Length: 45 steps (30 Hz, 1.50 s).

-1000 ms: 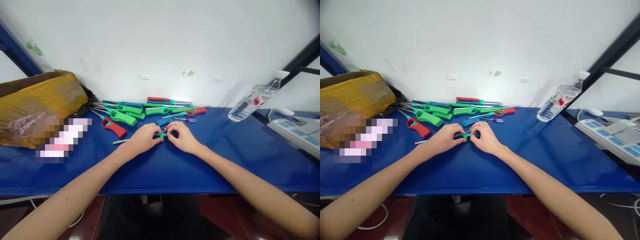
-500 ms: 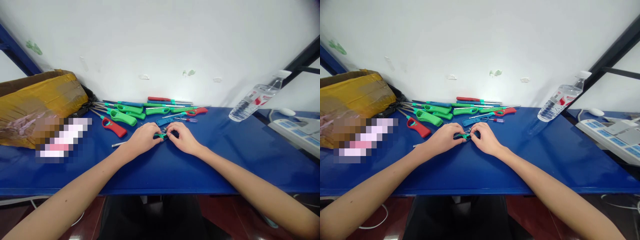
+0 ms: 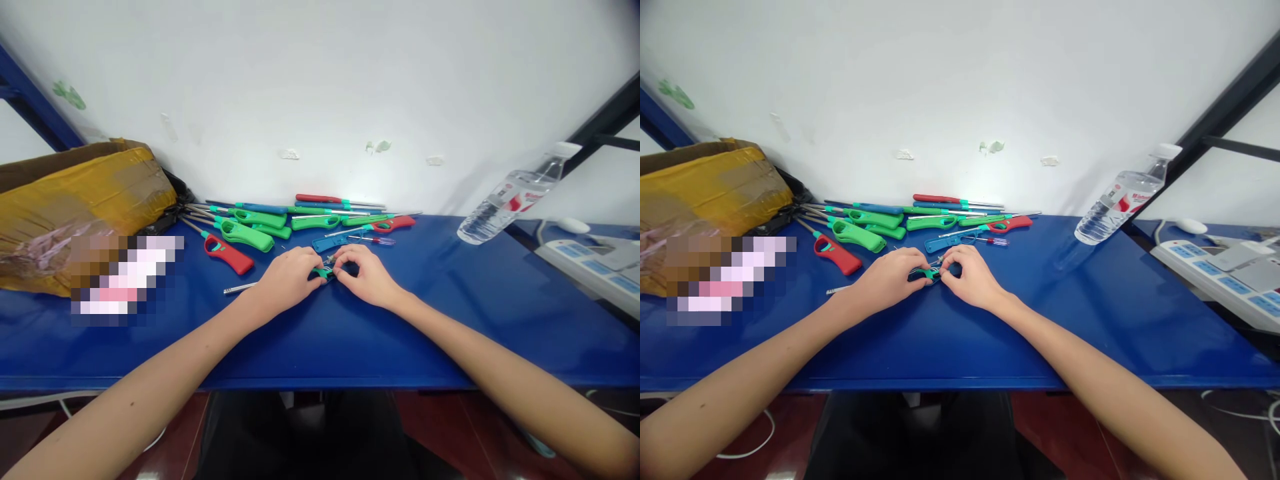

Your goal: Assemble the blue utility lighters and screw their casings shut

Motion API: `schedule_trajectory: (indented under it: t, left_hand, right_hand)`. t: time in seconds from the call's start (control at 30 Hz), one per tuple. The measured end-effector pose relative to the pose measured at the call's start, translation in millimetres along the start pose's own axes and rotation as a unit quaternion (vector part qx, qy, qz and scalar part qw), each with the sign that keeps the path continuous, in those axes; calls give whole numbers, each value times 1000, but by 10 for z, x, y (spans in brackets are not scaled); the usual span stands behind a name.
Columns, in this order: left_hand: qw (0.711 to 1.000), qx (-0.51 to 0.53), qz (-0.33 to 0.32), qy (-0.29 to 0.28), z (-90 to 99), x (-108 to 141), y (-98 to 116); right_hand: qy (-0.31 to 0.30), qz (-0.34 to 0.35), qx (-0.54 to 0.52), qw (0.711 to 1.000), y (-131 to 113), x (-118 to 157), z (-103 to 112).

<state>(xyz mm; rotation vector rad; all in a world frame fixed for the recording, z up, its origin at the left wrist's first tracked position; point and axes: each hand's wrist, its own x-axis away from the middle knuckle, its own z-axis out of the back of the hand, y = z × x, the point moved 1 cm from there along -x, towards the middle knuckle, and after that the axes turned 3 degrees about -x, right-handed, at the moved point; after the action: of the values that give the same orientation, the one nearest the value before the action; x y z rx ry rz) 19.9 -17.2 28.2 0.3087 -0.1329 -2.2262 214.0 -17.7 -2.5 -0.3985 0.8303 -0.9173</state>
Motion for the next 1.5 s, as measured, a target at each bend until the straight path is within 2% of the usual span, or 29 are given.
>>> schedule_trajectory:
  t: [0.23,0.43,0.7,1.0,1.27,1.4,1.5]
  left_hand:
    - [998,-59,-28,1,1,17,43]
    - [998,-62,-26,-10,6,32,56]
    - [998,-62,-8,-21,37,32,69]
    - [1000,1,6,-16,45,20,-19]
    - [998,-36,-40,-20,36,30,-22]
    - [997,-55,-43,-24,46,37,13]
    - [998,-64,-21,-12,41,36,37]
  right_hand:
    - [-5,-23,1,1000,-5,-4,-23]
    - [-6,-34,12,999,5,-3,-42]
    - [6,-6,13,1000,31,29,-54]
    - [3,9,30,1000,-12,42,-34]
    - [3,20,26,999,-3,43,-28]
    - [4,27,26,999,4,45,-35]
    - [6,27,19,999,8,46,-40]
